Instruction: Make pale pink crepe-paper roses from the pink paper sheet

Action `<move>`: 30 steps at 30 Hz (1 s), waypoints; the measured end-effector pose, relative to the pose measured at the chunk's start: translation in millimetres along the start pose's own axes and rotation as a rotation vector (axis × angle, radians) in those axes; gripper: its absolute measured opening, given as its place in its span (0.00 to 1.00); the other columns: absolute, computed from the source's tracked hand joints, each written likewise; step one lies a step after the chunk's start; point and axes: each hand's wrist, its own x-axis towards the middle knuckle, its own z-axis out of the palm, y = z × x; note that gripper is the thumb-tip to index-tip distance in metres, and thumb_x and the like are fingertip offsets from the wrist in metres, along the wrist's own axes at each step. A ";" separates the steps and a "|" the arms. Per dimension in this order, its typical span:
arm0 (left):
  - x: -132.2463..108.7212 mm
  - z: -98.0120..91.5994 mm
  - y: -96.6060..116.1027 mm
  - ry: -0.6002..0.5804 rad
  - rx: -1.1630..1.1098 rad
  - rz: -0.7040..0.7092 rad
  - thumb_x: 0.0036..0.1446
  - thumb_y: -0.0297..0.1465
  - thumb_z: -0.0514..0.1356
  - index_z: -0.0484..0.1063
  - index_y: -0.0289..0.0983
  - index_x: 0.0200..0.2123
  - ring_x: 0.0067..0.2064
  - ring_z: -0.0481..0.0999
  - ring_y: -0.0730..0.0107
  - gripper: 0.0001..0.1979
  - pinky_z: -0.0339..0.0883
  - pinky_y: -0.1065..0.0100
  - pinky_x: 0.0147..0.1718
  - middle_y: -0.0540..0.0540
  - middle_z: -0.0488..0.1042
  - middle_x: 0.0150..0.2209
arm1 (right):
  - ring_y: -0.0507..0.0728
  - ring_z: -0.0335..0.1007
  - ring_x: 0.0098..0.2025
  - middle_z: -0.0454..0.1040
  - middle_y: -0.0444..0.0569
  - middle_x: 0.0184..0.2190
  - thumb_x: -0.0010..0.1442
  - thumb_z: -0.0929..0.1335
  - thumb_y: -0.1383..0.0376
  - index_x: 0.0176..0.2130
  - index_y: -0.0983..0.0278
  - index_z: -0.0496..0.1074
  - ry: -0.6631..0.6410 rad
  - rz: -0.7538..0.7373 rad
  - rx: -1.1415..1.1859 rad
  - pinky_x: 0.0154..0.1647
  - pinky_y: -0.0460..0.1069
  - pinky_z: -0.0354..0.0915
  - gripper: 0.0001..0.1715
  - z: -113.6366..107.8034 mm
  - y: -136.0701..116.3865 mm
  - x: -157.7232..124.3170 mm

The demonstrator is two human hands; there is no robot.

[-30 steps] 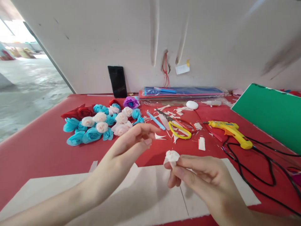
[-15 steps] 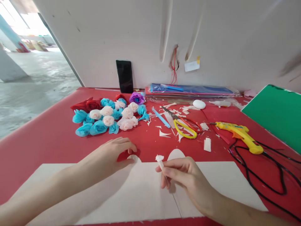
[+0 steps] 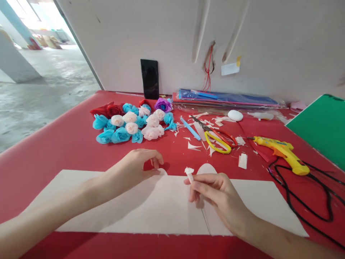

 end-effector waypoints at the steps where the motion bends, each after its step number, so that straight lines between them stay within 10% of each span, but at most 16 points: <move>1: -1.4 -0.9 2.3 0.003 -0.007 -0.001 0.69 0.36 0.61 0.76 0.37 0.48 0.44 0.80 0.61 0.10 0.78 0.57 0.44 0.44 0.79 0.47 | 0.49 0.64 0.25 0.77 0.47 0.22 0.56 0.76 0.55 0.29 0.65 0.84 0.001 -0.002 -0.003 0.26 0.45 0.61 0.16 0.1 -0.1 0.0; 25: -6.5 -14.8 32.2 0.247 -0.415 -0.151 0.63 0.31 0.63 0.78 0.36 0.30 0.34 0.79 0.68 0.09 0.77 0.69 0.31 0.50 0.80 0.33 | 0.54 0.74 0.29 0.77 0.48 0.20 0.59 0.75 0.55 0.24 0.63 0.83 -0.029 -0.078 -0.074 0.25 0.44 0.67 0.17 -2.3 -5.8 -4.7; 30: -8.7 -29.9 49.4 0.427 -0.433 -0.098 0.52 0.33 0.64 0.80 0.42 0.24 0.29 0.76 0.69 0.07 0.69 0.73 0.28 0.53 0.81 0.25 | 0.53 0.79 0.33 0.84 0.47 0.30 0.63 0.73 0.64 0.37 0.55 0.86 -0.007 -0.464 -0.281 0.33 0.44 0.75 0.07 0.6 -20.2 -11.4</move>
